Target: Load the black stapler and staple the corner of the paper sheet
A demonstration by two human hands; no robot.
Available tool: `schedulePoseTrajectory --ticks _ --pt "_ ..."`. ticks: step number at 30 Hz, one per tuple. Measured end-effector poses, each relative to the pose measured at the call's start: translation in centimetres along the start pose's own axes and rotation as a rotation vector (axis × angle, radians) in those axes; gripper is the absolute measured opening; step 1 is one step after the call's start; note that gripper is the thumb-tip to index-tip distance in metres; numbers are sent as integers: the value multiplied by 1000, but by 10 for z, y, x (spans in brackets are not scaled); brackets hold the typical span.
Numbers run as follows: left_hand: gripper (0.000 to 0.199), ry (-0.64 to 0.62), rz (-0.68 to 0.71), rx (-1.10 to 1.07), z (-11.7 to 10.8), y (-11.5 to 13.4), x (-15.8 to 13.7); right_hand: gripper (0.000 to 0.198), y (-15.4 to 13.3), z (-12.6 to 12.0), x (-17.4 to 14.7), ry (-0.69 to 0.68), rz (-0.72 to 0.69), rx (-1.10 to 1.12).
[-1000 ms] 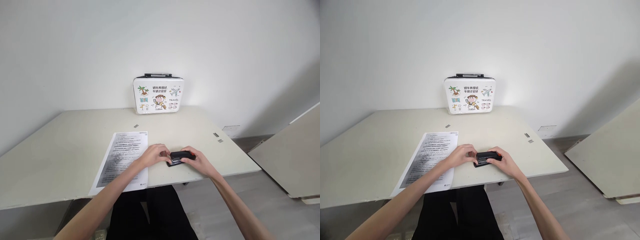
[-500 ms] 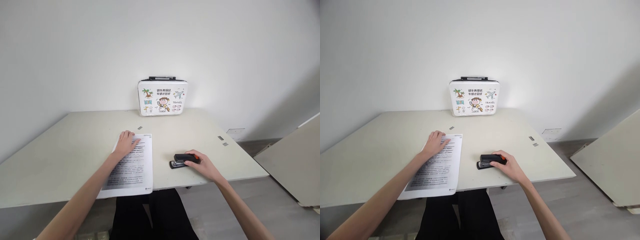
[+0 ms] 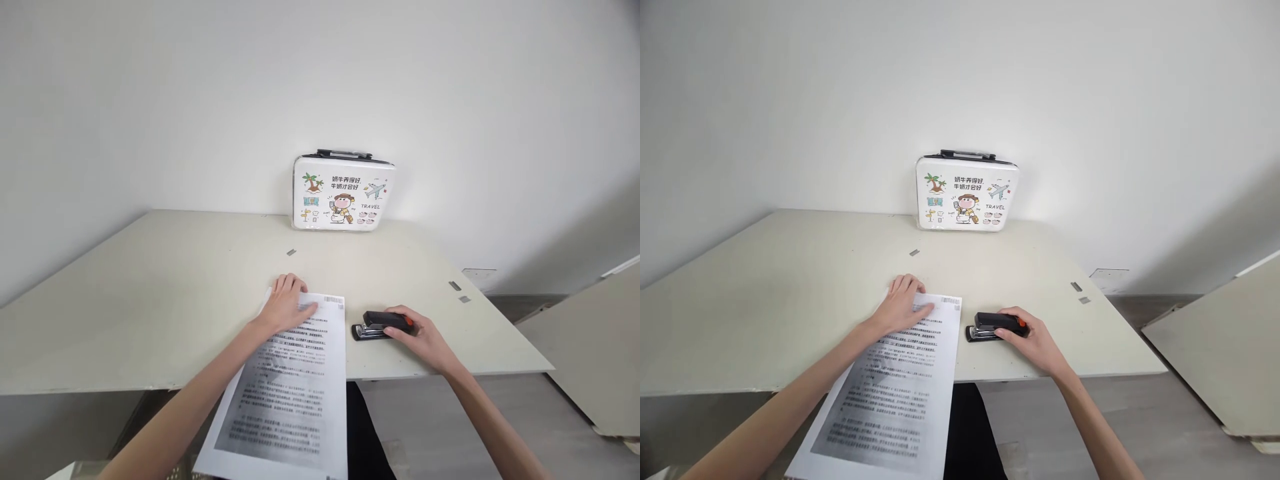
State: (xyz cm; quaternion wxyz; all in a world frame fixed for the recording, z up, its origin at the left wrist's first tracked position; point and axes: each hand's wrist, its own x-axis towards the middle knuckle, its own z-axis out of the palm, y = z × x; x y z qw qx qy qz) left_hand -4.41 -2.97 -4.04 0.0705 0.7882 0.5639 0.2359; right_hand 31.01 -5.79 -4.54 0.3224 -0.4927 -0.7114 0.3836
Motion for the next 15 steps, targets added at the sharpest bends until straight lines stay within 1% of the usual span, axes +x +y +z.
schedulePoseTrajectory --ticks 3,8,11,15 --pt "28 2 2 -44 1 4 -2 37 3 -2 0 -5 -3 -2" --pt "29 -36 26 -130 2 17 -10 38 4 -2 0 5 -4 -10" --pt "28 -41 39 -138 5 28 -18 40 2 1 -2 27 -12 -33" --pt "21 -33 56 -112 10 39 -26 39 -2 3 -3 28 -13 -51"
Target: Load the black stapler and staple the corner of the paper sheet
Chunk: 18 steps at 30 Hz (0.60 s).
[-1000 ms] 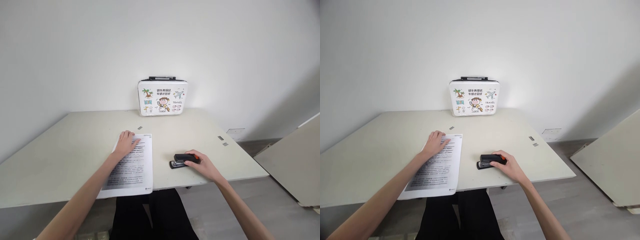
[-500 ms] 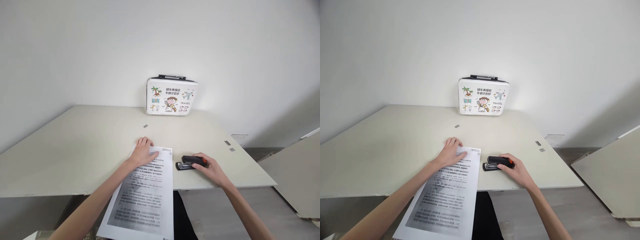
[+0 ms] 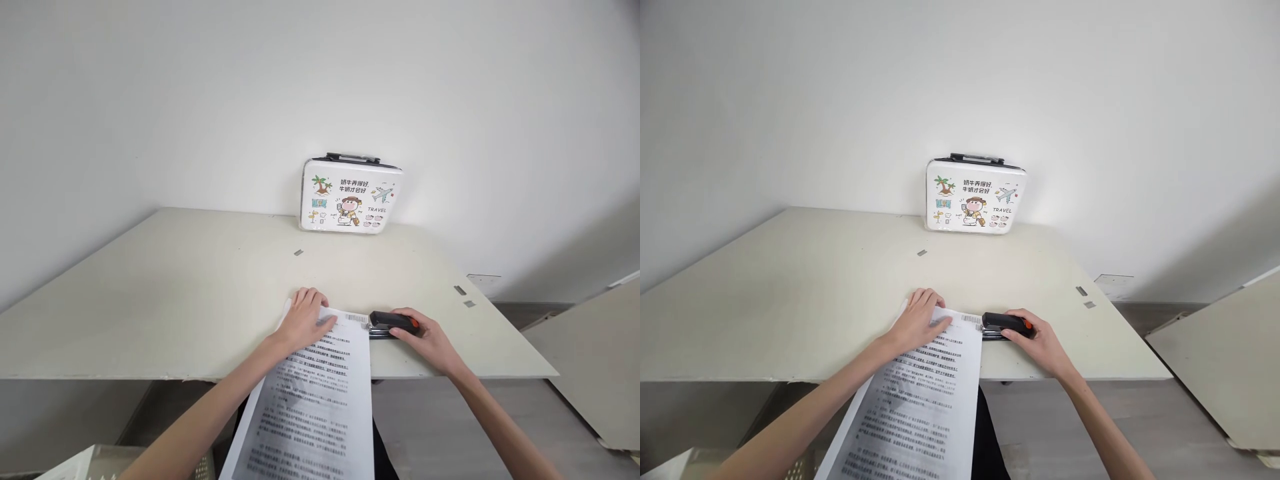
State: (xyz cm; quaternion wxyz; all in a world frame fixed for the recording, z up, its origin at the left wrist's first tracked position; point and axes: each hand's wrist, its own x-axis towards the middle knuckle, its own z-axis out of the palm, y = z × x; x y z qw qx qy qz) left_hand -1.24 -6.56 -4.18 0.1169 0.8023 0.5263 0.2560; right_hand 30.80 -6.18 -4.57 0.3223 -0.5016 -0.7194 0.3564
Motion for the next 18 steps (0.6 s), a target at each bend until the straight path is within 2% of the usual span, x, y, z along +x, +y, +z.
schedulePoseTrajectory --ticks 3,5,8,11,14,18 --pt "21 19 -13 40 -1 6 -4 39 -4 -4 0 -26 10 -37" --pt "25 23 27 43 -7 10 -7 42 -8 -10 0 -68 -11 -94" --pt "26 -65 234 8 -20 16 -15 47 -15 -19 2 -128 -73 -143" --pt "34 -179 399 -16 -26 20 -23 47 -25 -24 7 -134 -62 -131" --pt "46 -219 423 -14 -20 22 -28 49 -39 -20 15 -148 -41 -165" --pt "52 -231 379 33 -8 27 -30 55 -56 -8 31 -162 -27 -243"
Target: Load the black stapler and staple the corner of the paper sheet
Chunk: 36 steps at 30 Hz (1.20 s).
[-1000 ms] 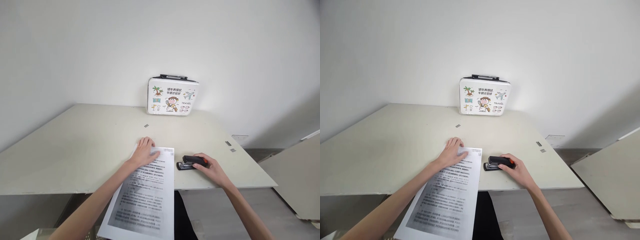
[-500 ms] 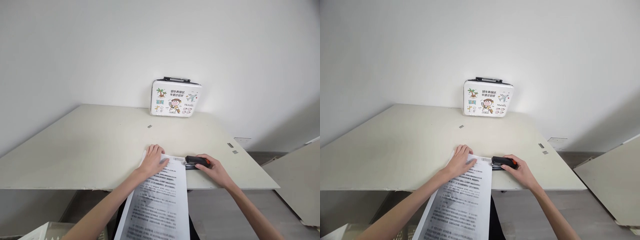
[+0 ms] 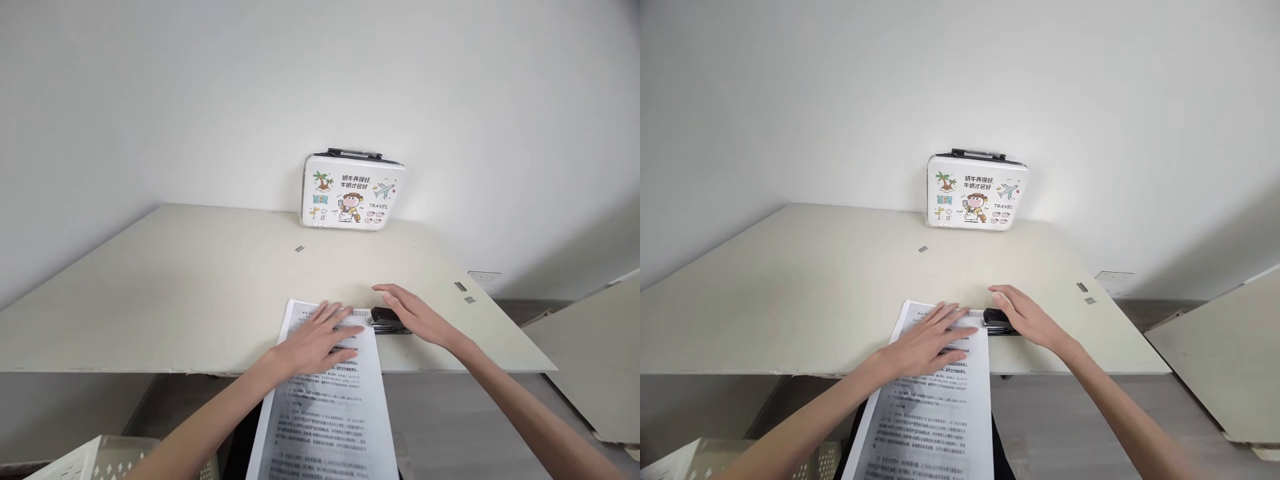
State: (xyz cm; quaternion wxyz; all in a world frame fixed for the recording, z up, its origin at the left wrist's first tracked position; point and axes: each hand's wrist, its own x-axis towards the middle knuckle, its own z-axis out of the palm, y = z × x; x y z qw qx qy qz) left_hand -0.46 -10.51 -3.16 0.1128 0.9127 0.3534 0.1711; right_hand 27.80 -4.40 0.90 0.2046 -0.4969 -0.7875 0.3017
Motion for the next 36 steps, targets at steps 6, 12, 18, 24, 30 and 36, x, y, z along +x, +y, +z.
schedulePoseTrajectory --ticks 6,12,18,24,30,36 --pt "55 -19 -47 34 8 8 -1 67 -16 14 24 -12 131 -112" --pt "53 -32 -42 38 11 13 -2 63 -26 23 20 -1 73 -163" --pt "50 38 -32 27 11 17 -2 56 -34 26 16 35 67 -236" --pt "50 23 -34 30 11 19 -2 57 -34 27 19 46 107 -258" --pt "50 -21 -38 43 10 20 0 58 -26 26 20 44 130 -206" --pt "51 -33 -32 34 6 24 8 60 -21 25 21 51 127 -170"
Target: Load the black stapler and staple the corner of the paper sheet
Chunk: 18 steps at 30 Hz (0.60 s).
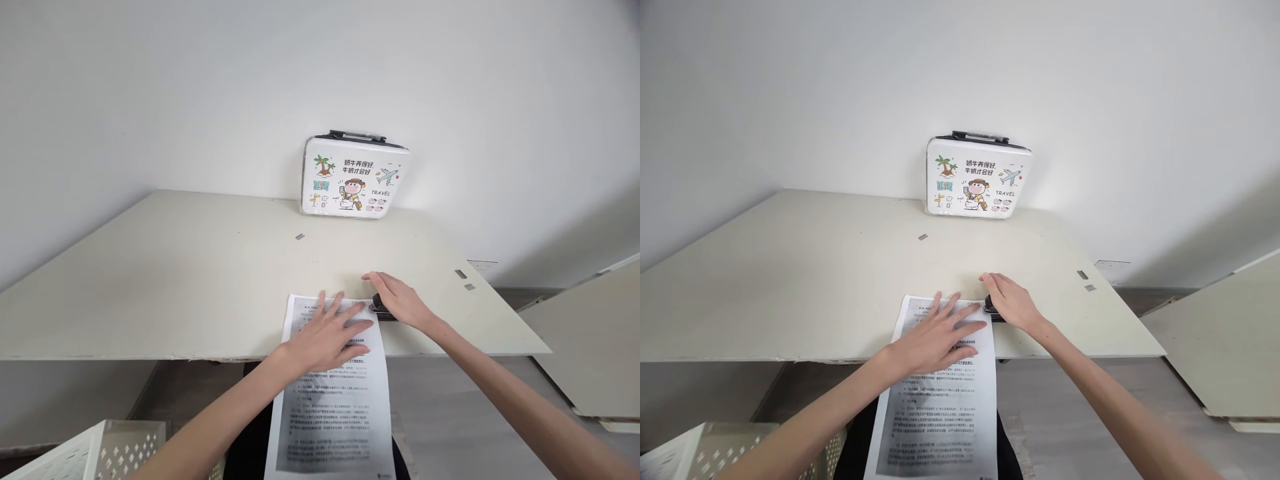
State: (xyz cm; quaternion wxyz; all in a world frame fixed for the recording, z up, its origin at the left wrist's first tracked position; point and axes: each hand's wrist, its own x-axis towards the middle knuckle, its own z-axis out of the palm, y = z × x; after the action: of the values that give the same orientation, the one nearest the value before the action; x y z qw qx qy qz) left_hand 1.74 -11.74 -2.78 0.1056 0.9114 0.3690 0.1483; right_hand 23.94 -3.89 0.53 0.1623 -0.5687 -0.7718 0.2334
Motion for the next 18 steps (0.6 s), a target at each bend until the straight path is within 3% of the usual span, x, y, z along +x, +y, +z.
schedulePoseTrajectory --ticks 6,18 --pt "49 55 26 -48 3 -2 2 61 0 0 -1 10 -15 -9" --pt "57 48 30 -24 9 -1 -1 63 1 -4 3 -52 -3 22"
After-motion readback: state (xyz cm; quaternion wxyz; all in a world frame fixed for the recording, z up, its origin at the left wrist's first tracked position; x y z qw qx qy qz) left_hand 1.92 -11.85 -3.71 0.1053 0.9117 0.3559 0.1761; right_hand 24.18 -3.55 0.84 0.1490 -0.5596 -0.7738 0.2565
